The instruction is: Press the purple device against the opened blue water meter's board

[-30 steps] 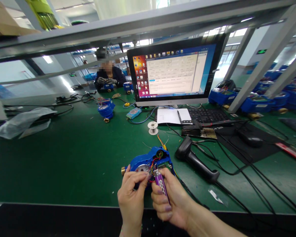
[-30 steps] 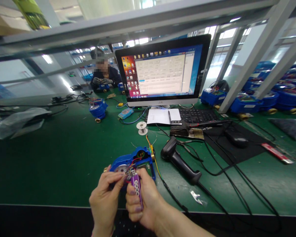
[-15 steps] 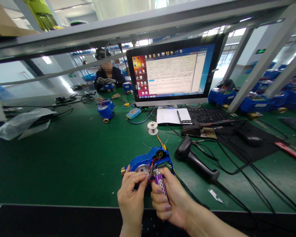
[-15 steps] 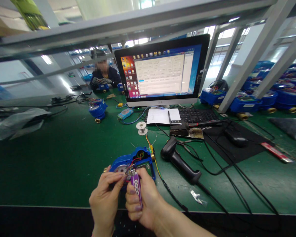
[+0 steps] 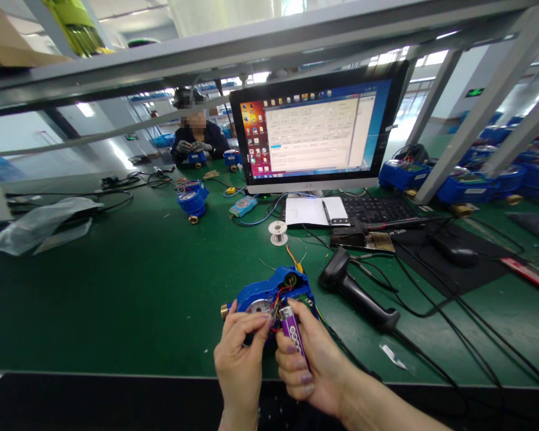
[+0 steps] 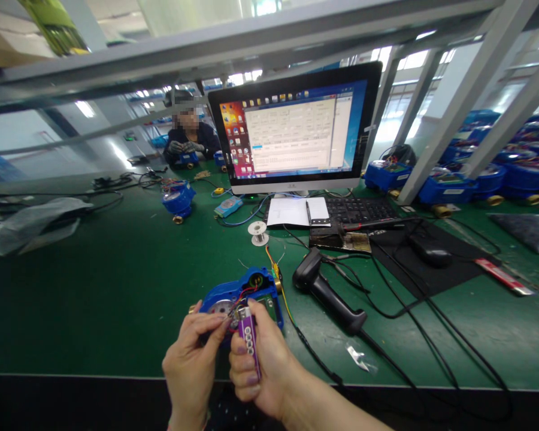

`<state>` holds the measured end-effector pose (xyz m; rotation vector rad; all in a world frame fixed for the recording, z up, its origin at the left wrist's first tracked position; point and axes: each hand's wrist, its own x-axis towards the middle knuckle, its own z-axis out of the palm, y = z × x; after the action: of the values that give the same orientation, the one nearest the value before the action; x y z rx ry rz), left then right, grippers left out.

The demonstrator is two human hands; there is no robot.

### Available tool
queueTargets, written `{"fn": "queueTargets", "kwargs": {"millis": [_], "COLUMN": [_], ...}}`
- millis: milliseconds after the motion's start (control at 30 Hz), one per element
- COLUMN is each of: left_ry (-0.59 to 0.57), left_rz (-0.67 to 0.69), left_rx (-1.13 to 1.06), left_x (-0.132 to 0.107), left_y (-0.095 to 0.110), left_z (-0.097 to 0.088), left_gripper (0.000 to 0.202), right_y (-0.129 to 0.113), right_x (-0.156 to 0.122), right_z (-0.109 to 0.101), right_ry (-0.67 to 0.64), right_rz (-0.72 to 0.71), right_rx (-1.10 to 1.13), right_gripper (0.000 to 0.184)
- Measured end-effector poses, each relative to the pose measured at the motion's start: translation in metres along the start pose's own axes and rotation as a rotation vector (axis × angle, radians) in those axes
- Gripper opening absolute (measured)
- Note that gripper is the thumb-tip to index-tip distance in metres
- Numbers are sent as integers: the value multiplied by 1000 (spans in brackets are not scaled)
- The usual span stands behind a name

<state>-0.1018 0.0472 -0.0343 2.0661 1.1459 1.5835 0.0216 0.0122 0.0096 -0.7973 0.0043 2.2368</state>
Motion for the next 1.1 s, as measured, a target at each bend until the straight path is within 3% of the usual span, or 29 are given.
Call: {"fn": "queueTargets", "kwargs": {"millis": [733, 1100], "left_ry": [5, 10], "left_rz": [-19, -6], "left_rx": [-1, -12], "left_x": [0, 3], "left_y": [-1, 3], "left_z": [-1, -1], "left_gripper": [4, 4], "right_y": [-1, -3], "right_x": [5, 4], "right_z": [-7, -6], "right_ry": [-51, -60], "right_rz": [22, 105], "right_rx": [-18, -163], "right_gripper": [62, 61]}}
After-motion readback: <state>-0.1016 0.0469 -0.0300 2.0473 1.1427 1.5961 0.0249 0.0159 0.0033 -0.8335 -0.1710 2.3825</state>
